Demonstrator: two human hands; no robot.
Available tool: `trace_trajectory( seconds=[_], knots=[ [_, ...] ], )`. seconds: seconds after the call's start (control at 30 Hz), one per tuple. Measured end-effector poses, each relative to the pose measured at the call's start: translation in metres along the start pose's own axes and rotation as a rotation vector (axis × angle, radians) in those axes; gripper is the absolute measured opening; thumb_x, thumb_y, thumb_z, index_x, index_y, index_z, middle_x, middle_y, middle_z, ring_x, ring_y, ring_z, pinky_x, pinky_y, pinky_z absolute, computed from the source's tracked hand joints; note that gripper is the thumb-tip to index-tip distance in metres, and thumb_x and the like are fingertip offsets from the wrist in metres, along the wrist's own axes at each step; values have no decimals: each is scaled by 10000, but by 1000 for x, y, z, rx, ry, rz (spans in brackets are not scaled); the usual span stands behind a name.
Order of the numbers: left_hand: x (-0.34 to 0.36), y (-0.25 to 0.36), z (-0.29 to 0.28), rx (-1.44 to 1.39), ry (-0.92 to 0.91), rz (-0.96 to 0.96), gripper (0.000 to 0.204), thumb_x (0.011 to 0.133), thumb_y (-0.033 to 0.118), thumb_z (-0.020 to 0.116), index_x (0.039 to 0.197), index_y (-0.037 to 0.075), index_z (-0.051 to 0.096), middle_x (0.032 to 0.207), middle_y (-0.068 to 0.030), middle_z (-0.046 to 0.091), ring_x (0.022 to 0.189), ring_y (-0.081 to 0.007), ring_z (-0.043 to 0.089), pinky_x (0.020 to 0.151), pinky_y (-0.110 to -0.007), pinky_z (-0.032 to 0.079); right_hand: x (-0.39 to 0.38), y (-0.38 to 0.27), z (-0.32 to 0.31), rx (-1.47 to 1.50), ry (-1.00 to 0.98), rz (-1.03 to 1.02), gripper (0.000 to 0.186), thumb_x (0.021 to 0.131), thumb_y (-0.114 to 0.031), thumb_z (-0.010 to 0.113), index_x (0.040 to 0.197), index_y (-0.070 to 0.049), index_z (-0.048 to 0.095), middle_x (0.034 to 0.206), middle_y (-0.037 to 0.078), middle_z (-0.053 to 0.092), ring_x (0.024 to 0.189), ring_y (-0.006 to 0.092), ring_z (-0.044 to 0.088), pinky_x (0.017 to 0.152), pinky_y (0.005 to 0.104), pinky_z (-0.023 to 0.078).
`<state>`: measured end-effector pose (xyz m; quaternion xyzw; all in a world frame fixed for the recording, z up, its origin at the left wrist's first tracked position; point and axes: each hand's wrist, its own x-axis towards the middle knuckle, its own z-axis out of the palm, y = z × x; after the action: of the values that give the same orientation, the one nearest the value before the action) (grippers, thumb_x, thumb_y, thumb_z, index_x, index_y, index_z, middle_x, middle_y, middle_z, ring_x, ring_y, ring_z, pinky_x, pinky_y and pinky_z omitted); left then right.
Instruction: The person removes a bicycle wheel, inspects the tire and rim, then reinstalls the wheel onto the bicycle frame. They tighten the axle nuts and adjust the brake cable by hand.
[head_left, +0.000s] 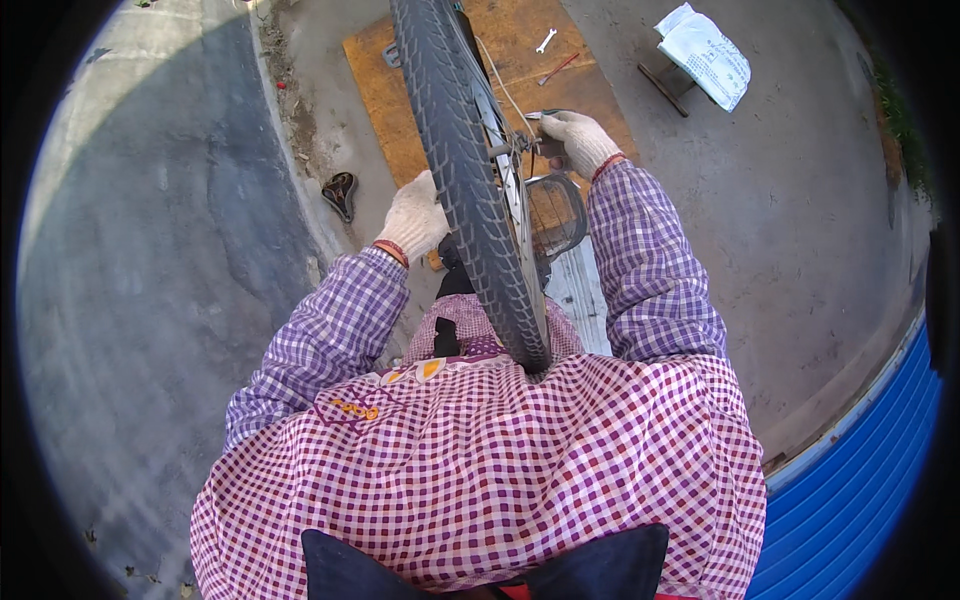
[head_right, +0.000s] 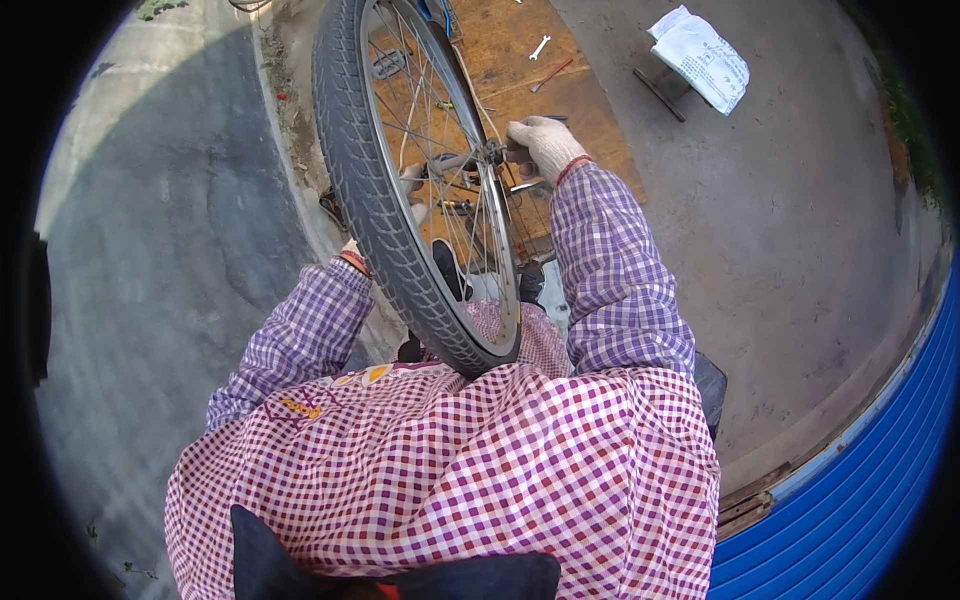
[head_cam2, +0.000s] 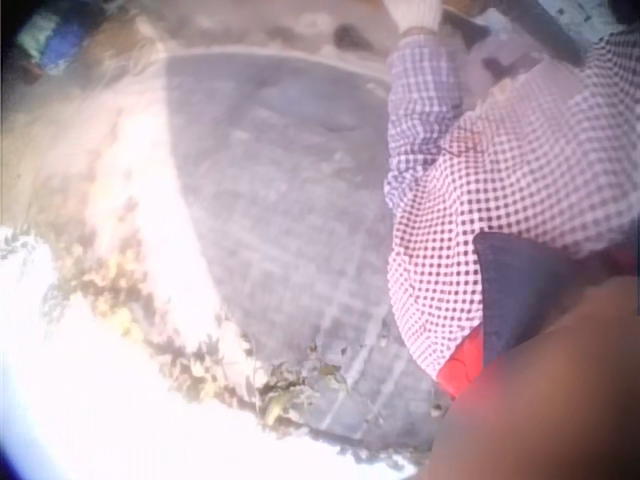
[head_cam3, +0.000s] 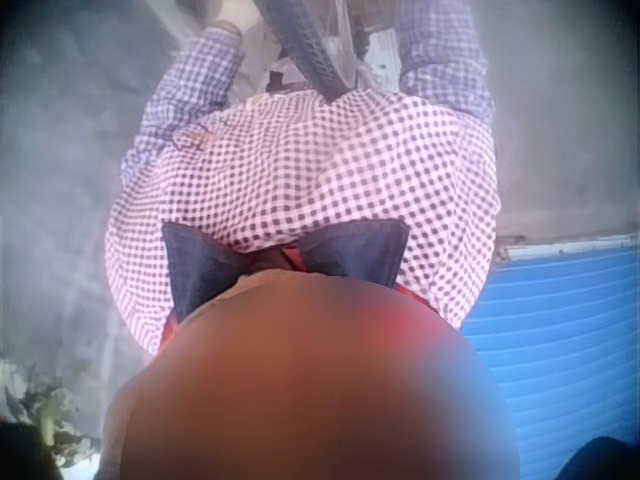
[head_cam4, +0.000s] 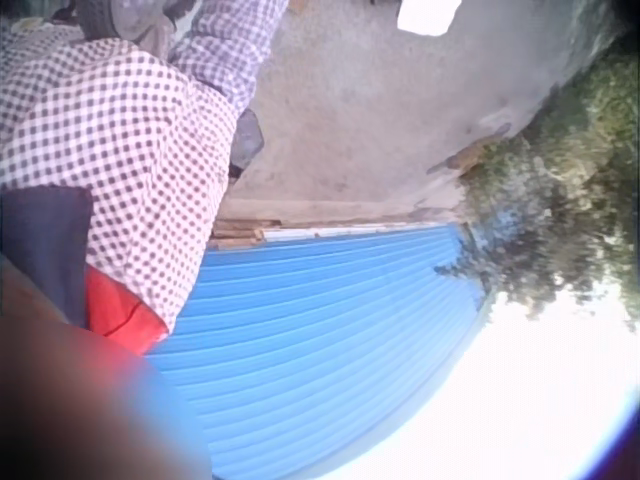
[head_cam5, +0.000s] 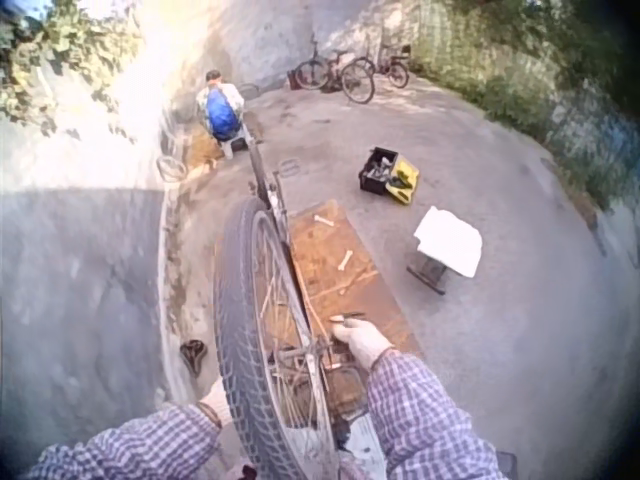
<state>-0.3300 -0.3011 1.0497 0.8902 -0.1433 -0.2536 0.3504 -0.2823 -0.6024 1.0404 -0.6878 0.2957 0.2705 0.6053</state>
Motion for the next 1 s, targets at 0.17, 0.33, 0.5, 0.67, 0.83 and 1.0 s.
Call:
trace_trajectory(
  seconds=[0.17, 0.33, 0.5, 0.67, 0.83, 1.0],
  knots=[
    [3, 11, 5, -355, -88, 52, 350, 1093, 109, 474, 1406, 11, 594, 1419, -118, 657, 1256, -253, 644, 1077, -367, 517, 6, 1, -1, -48, 5, 23, 390, 1039, -399, 666, 1146, -27, 708, 896, 38, 647, 712, 121, 584, 577, 278, 447],
    [13, 0, 20, -311, -103, 63, 365, 1088, 127, 490, 1428, 21, 571, 1425, -115, 652, 1258, -233, 644, 1086, -361, 515, 14, 1, -25, -213, -61, -94, 334, 1013, -353, 692, 1016, -23, 743, 808, 37, 603, 669, 122, 553, 579, 312, 458],
    [33, -19, 47, -11, -5, 25, 444, 1020, 122, 609, 1443, 11, 536, 1325, -138, 700, 1191, -261, 688, 1020, -377, 554, 3, -1, -46, -96, -16, -53, 306, 1015, -326, 687, 908, -42, 719, 751, 36, 582, 617, 136, 524, 550, 329, 458],
    [31, 6, 38, 151, -45, -71, 511, 986, 128, 640, 1466, 7, 513, 1252, -191, 717, 1123, -342, 716, 962, -425, 569, -8, -20, -45, 34, 50, 62, 282, 1011, -333, 697, 919, -67, 671, 732, 18, 561, 586, 124, 492, 524, 309, 444],
    [18, 45, 17, -43, -92, -90, 482, 998, 201, 608, 1443, 27, 546, 1302, -243, 676, 1197, -423, 664, 1016, -474, 532, -10, -24, -47, -55, 42, -2, 290, 999, -338, 714, 958, -54, 672, 728, 14, 549, 594, 113, 490, 518, 303, 436],
    [22, 42, 23, -202, -89, -151, 509, 984, 220, 569, 1459, 38, 544, 1414, -241, 616, 1282, -430, 613, 1087, -496, 491, -8, -17, -54, -34, -11, -22, 283, 995, -319, 720, 973, -42, 668, 723, 17, 537, 602, 116, 481, 517, 302, 421]
  ],
)
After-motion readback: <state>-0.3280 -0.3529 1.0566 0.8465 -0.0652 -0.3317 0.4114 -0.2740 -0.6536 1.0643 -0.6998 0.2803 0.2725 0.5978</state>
